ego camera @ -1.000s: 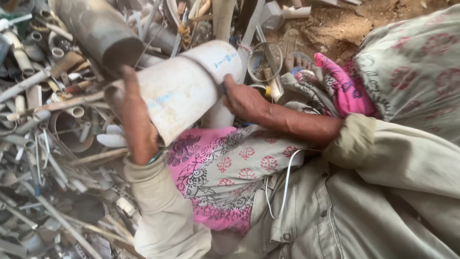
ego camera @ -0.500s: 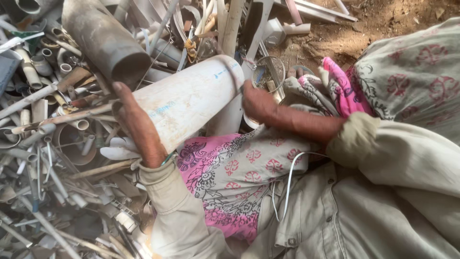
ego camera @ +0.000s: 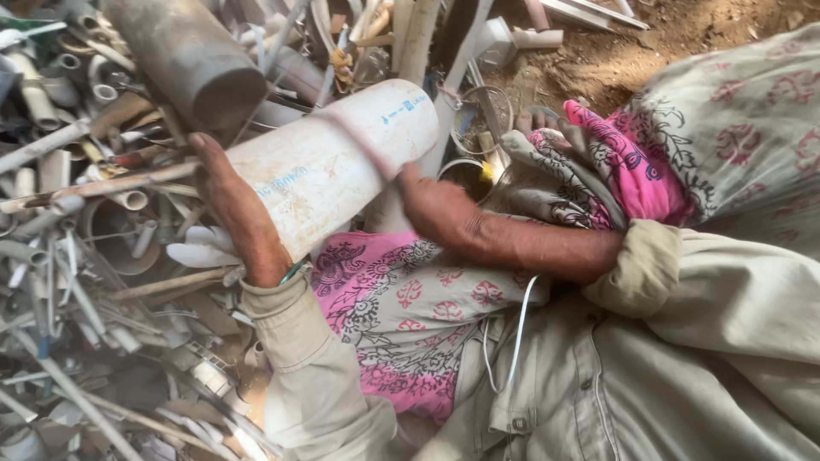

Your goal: The person holds a white PVC pipe by hand and uses a hacksaw to cut through it, repeatedly moving the saw blade back and forth until the pipe is severed, while surrounded by a pile of scrap materials.

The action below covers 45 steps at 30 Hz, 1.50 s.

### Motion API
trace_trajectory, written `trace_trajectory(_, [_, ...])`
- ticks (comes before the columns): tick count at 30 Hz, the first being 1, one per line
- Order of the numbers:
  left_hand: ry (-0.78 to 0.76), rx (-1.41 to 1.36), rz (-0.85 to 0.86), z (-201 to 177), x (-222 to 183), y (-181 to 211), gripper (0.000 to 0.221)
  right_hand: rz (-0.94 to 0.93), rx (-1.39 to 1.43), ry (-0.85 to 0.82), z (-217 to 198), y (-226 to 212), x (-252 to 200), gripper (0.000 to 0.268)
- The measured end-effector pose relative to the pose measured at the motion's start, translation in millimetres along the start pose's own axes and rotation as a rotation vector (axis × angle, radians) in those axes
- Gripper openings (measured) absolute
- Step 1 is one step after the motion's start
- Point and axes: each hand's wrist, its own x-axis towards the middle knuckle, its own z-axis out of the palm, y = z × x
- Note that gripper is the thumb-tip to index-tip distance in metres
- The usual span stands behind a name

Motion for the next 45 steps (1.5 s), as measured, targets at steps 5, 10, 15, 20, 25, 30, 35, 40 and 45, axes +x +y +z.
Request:
trace_trajectory(5, [-0.081,-0.165,0.047,4.3,-32.4,3.6,0.082,0.073,-0.045,-0.167,-7.4,27.4,19.2,0.044])
trace_trajectory(10, [-0.198,0.023,0.176,11.6,-21.9,6.6,0.066,0.164,0.104,0.013,-28.7,62.8,34.3,0.028])
trace_trajectory(15, [-0.174,-0.118,0.159,-2.5,-16.5,-5.2,0.074,0.000,0.043,-0.123,-8.3,52.6,10.4,0.017])
trace_trajectory(20, [-0.103,-0.192,-0.028,2.9,-7.3,5.9,0.077,0.092,0.068,0.024,-2.7,77.1,35.0,0.028])
trace_trajectory(25, [-0.217,-0.151,0.030,-0.8,-9.2,7.1,0.089,-0.215,0.177,-0.145,32.5,31.5,-21.8,0.016])
trace_trajectory(30, [-0.039,0.087,0.155,9.2,-4.5,7.0,0.102,-0.059,-0.356,-0.145,9.6,69.2,23.9,0.025])
trace_trajectory(35, [-0.025,0.069,0.073,4.7,-9.1,3.5,0.105,-0.211,0.034,-0.079,9.7,-15.1,-17.2,0.023])
trace_trajectory(40, [-0.059,-0.007,0.059,-9.3,-13.8,-10.2,0.105,0.080,-0.107,-0.019,-21.2,37.9,28.7,0.022])
trace_trajectory(45, [-0.132,0.073,0.079,1.7,-10.9,2.9,0.098,-0.102,0.002,-0.205,-16.4,-13.7,-5.8,0.019])
